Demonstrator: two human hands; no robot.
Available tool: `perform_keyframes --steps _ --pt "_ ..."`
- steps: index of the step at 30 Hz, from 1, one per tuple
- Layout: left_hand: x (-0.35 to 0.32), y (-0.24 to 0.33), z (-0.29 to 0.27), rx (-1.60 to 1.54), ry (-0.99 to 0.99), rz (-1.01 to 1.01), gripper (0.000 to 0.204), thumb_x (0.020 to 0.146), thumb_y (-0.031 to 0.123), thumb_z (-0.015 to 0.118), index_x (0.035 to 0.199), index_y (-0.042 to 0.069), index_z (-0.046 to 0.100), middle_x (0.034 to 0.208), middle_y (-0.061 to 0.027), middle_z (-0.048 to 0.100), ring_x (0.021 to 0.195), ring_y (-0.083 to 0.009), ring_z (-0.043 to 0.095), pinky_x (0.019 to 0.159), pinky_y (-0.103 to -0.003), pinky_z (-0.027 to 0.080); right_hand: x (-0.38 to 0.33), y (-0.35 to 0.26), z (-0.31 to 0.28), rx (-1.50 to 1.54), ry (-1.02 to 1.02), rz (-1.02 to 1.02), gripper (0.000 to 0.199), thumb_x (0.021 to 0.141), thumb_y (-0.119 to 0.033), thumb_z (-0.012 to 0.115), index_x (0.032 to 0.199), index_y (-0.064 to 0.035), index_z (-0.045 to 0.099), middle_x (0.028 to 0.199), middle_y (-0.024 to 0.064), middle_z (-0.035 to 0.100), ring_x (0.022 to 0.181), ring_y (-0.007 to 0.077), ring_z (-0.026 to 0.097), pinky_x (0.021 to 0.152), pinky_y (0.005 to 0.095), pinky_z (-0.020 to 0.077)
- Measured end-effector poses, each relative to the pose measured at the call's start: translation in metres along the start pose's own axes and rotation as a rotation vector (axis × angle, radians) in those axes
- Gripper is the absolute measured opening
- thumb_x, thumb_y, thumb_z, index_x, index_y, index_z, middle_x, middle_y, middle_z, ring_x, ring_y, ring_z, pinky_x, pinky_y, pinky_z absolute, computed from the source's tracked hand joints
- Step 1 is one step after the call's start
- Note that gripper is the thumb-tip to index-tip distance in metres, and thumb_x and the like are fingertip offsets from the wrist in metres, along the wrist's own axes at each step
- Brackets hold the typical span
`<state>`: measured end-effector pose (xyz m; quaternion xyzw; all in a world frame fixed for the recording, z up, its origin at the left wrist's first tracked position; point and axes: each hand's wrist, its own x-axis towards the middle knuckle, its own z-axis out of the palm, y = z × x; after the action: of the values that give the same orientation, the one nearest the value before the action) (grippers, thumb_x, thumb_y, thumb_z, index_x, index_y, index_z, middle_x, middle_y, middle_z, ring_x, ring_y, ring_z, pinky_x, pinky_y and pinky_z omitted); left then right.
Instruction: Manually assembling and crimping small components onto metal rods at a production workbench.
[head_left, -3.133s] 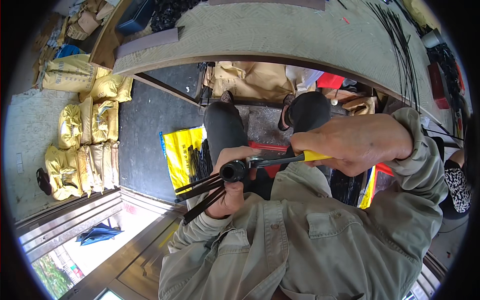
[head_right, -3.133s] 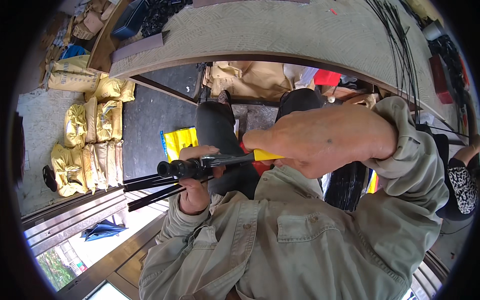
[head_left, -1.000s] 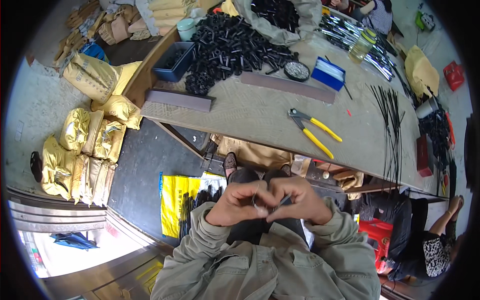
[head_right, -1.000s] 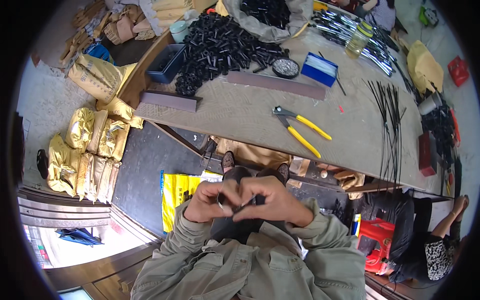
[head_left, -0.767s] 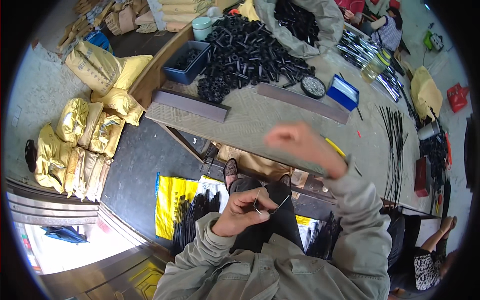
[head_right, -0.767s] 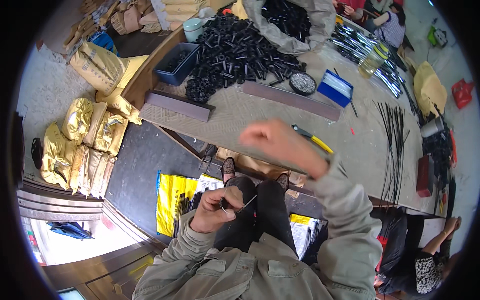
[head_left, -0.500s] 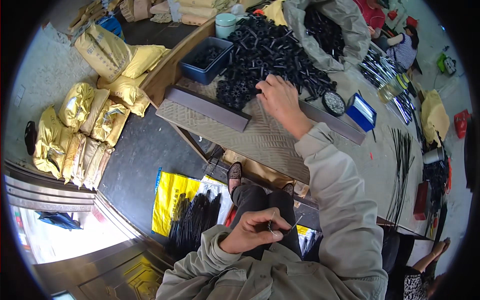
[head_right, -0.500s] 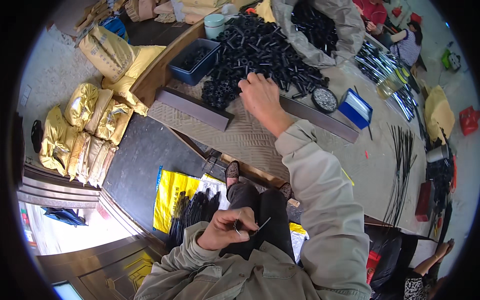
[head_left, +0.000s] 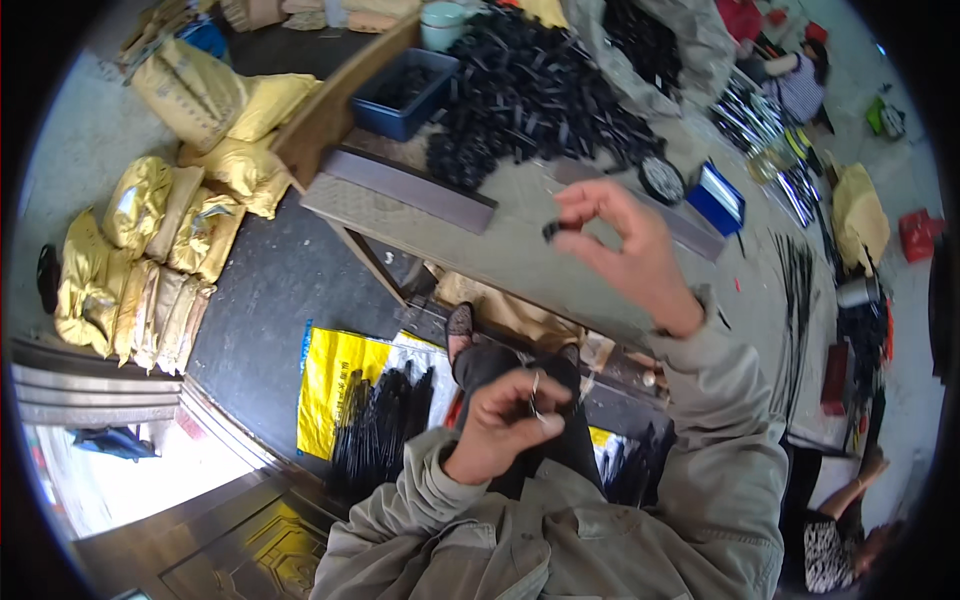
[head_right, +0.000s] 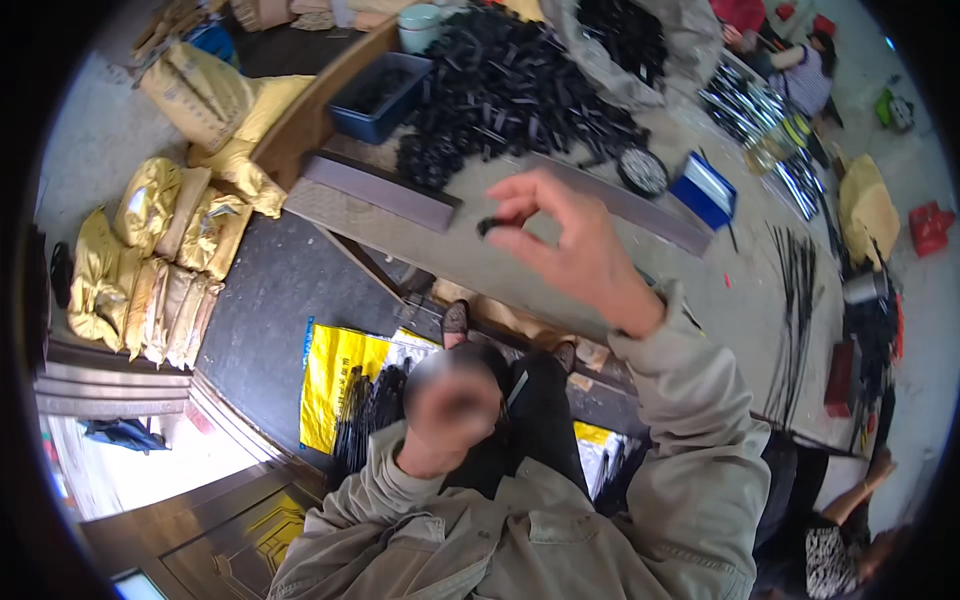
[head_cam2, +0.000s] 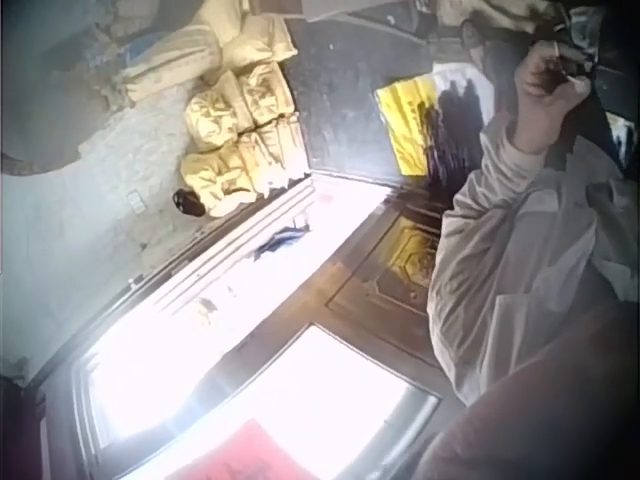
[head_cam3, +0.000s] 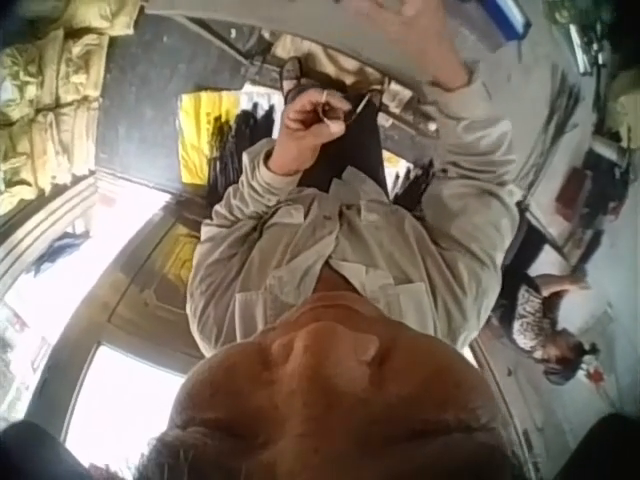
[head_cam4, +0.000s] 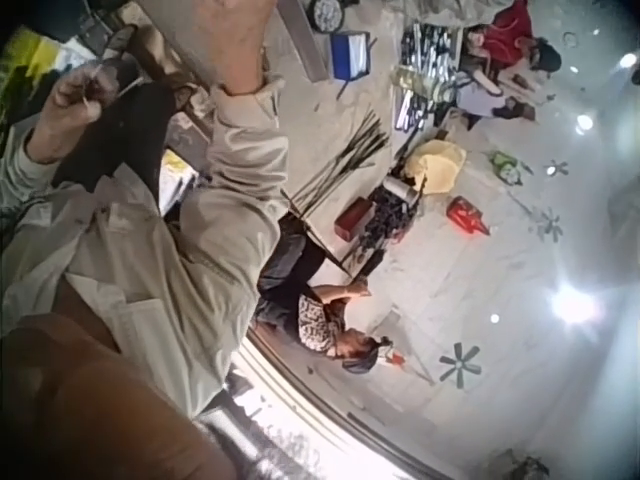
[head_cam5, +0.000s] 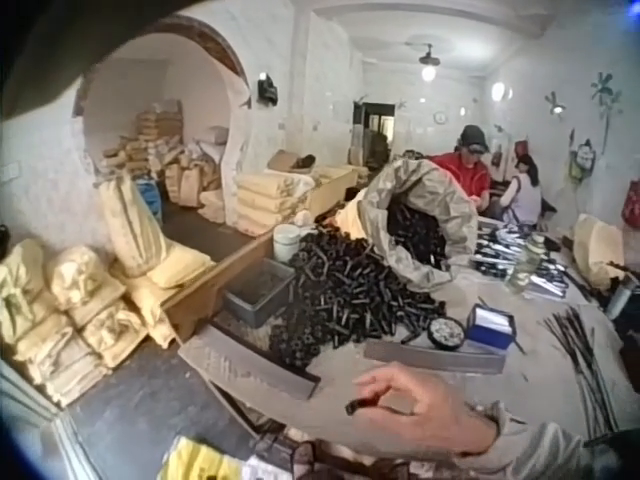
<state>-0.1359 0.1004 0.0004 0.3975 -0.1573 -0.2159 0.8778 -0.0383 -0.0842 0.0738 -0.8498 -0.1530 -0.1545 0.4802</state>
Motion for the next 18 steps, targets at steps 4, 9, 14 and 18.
perform_keyframes --steps 4,9,14,18 --pt "0.014 0.002 0.03 -0.046 -0.031 0.006 0.024 0.076 -0.004 0.063 0.099 0.001 0.059 0.086 0.0001 0.056 0.078 -0.0057 0.049 0.073 -0.019 0.038 -0.053 -0.046 -0.033 -0.062 -0.108 -0.074 0.02 0.073 -0.004 0.068 0.091 -0.0016 0.061 0.081 0.0059 0.064 0.076 0.0149 0.061 0.078 0.0294 0.0456" --pt "0.018 -0.008 0.065 -0.056 0.012 0.001 0.025 0.074 -0.006 0.063 0.099 0.001 0.059 0.092 -0.0022 0.06 0.083 -0.0068 0.052 0.075 -0.021 0.041 -0.093 -0.048 -0.068 0.017 -0.181 -0.131 0.014 0.074 -0.003 0.066 0.088 -0.0026 0.062 0.082 0.0068 0.065 0.08 0.0151 0.062 0.091 0.0387 0.0396" --pt "0.013 -0.02 0.083 -0.012 0.002 0.012 0.025 0.074 -0.006 0.064 0.098 0.0 0.059 0.094 -0.0031 0.06 0.083 -0.0073 0.052 0.076 -0.021 0.041 -0.118 -0.042 -0.075 0.397 -0.126 0.128 0.012 0.073 -0.003 0.067 0.083 -0.0038 0.062 0.084 0.0079 0.066 0.083 0.0172 0.062 0.1 0.0415 0.0294" --pt "0.014 -0.025 0.094 -0.005 0.003 0.024 0.023 0.074 -0.006 0.064 0.096 0.0 0.058 0.093 -0.0024 0.059 0.083 -0.0068 0.052 0.076 -0.021 0.041 -0.124 -0.044 -0.084 0.555 -0.13 0.208 0.013 0.071 -0.006 0.069 0.082 -0.0047 0.062 0.085 0.0082 0.065 0.086 0.0185 0.061 0.102 0.0398 0.0261"
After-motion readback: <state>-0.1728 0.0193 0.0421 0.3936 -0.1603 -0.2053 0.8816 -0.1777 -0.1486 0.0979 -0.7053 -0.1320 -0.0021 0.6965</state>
